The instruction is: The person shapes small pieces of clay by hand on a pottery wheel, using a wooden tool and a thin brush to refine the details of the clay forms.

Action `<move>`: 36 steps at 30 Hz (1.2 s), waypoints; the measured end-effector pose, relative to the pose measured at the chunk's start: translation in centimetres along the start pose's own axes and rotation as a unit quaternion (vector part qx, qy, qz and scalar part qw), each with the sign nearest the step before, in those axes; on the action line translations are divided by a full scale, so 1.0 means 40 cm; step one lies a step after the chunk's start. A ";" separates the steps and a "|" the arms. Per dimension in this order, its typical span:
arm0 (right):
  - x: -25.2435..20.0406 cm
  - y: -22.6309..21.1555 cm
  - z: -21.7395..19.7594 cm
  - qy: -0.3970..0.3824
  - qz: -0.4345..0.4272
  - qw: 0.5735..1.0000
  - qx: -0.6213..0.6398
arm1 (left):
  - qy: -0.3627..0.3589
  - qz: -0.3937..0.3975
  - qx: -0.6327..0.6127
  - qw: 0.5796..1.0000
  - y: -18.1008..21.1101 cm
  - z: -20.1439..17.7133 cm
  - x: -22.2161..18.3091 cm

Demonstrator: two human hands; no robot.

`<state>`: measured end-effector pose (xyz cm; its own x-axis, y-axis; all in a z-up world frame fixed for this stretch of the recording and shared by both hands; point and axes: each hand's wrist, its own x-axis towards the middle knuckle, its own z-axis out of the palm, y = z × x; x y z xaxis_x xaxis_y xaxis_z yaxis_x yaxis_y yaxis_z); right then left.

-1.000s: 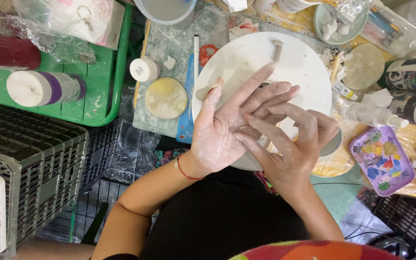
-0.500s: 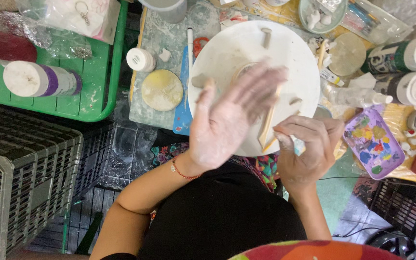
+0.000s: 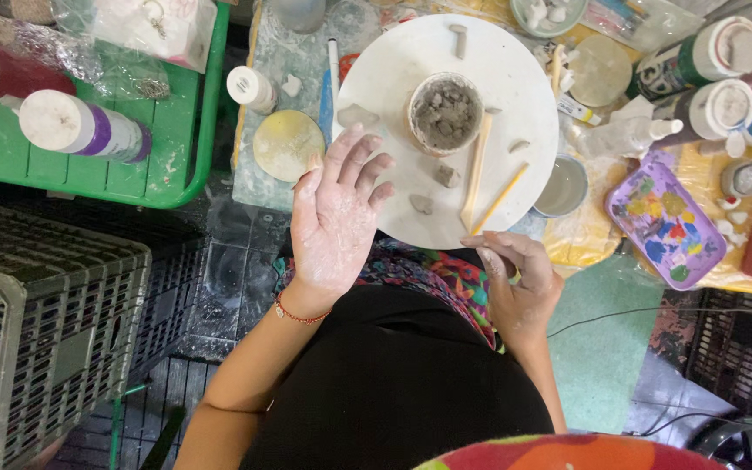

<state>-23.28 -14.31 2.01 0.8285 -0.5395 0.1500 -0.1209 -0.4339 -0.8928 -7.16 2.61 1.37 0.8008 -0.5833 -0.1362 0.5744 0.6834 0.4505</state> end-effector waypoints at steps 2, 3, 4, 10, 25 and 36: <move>-0.016 0.004 -0.004 0.000 -0.013 1.000 0.007 | -0.005 0.007 0.000 1.000 -0.005 -0.003 -0.017; -0.025 0.007 -0.007 0.001 -0.016 1.000 0.015 | -0.001 0.006 0.001 1.000 -0.005 -0.005 -0.021; -0.034 0.013 -0.010 0.000 -0.018 1.000 0.022 | 0.004 0.003 0.001 1.000 -0.005 -0.006 -0.028; -0.045 0.082 -0.007 0.020 0.062 0.992 0.111 | 0.018 0.012 -0.002 1.000 -0.007 -0.012 -0.048; 0.057 0.161 -0.137 0.157 0.081 0.984 0.020 | 0.004 0.034 0.108 0.994 -0.051 -0.046 0.031; 0.128 0.182 -0.184 0.129 0.102 0.980 -0.114 | 0.000 0.056 0.178 0.983 -0.050 -0.034 0.079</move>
<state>-23.95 -25.55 -0.60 0.6128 -0.7829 0.1069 -0.4122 -0.4322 -0.8020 -5.55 -0.02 -1.18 0.8554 -0.5136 -0.0679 0.3873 0.5469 0.7422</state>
